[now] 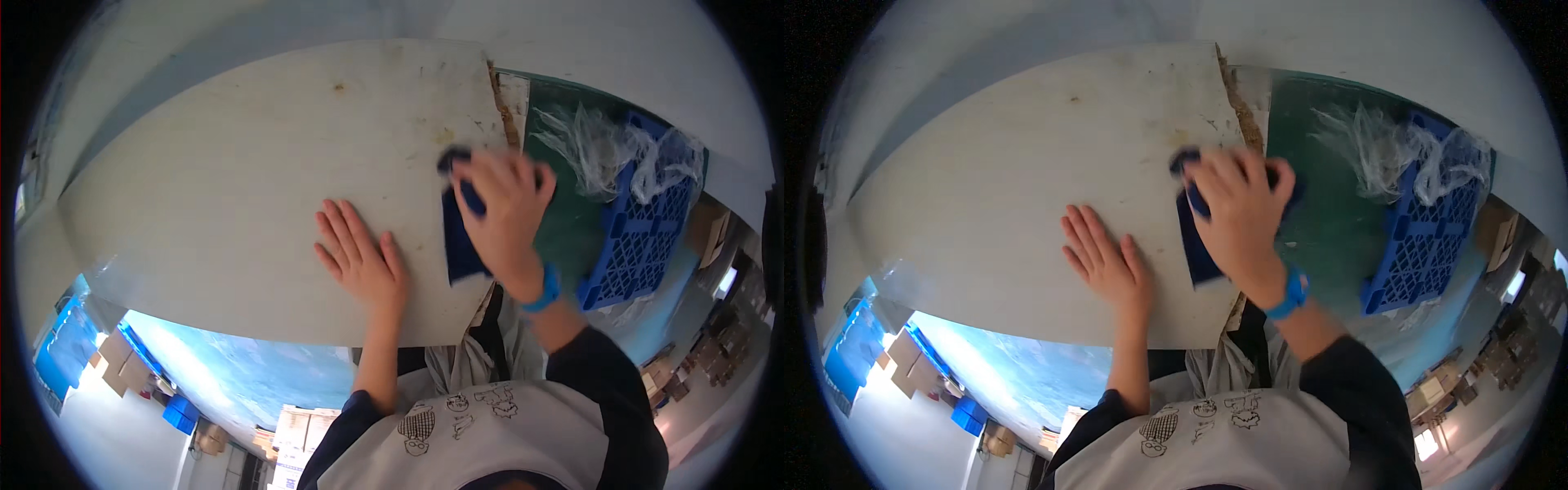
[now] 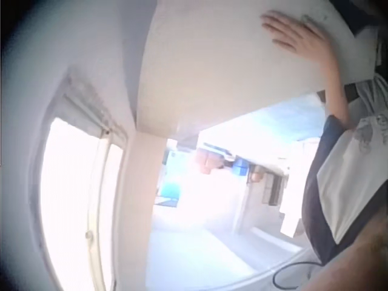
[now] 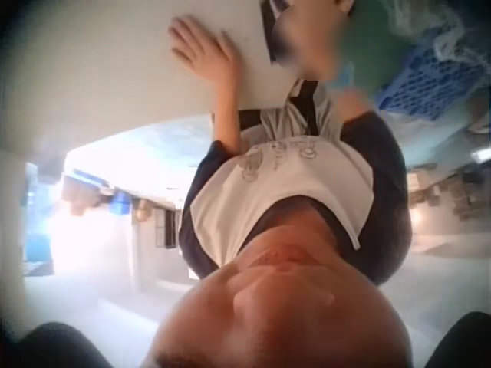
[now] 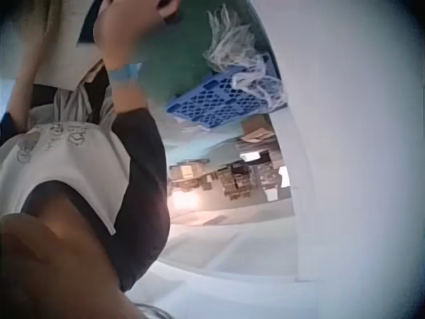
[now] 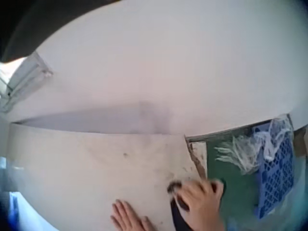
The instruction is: Wiping a white table surface with a dark blue cloth.
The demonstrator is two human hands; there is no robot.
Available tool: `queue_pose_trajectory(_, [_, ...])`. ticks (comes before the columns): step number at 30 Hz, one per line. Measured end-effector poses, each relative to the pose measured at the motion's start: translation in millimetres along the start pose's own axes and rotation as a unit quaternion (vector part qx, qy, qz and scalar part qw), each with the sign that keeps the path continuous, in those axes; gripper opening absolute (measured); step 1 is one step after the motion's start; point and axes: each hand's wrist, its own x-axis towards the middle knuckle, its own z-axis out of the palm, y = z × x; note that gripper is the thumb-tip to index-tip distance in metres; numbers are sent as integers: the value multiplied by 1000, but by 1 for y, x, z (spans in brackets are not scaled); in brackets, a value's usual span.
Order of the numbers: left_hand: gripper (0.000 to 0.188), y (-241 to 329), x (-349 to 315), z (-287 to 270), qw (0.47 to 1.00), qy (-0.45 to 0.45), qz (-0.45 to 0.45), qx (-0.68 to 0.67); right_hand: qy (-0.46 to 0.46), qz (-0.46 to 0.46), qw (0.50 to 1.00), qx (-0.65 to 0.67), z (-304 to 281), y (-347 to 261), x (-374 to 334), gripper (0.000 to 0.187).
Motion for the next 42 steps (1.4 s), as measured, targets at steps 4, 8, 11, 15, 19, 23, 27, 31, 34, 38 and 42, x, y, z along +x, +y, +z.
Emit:
queue_pose_trajectory(4, [62,4,1,0,1000,5,-3,11,44,7,999,-6,8,1,16,22])
queue_pose_trajectory(8, [63,-1,-3,2,1000,-1,-1,21,-23,54,998,-8,-2,-7,1,17])
queue_pose_trajectory(11, [64,11,2,1,1000,-2,5,-1,-1,64,996,-55,0,-3,45,18])
queue_pose_trajectory(15, [65,2,1,-1,1000,-10,1,-5,44,48,998,-27,12,-12,22,21])
queue_pose_trajectory(19, [66,-3,-3,-1,1000,-29,5,0,-3,38,999,-2,5,-16,-8,28])
queue_pose_trajectory(23, [66,2,2,-1,999,-34,14,-12,83,79,993,1,12,-2,40,19])
queue_pose_trajectory(27, [66,-5,-1,0,999,-29,11,-10,7,77,997,4,4,-20,1,16])
queue_pose_trajectory(31, [66,-6,-3,0,999,-26,15,-12,16,95,995,-4,14,-16,26,14])
queue_pose_trajectory(34, [66,-1,-1,0,999,-33,19,-28,98,53,993,-26,18,-10,53,12])
queue_pose_trajectory(38, [66,-4,-3,0,999,-46,13,-20,30,117,993,14,16,-27,-10,13])
queue_pose_trajectory(42, [66,0,-1,-4,998,-45,20,-34,91,74,993,-10,18,-11,54,11])
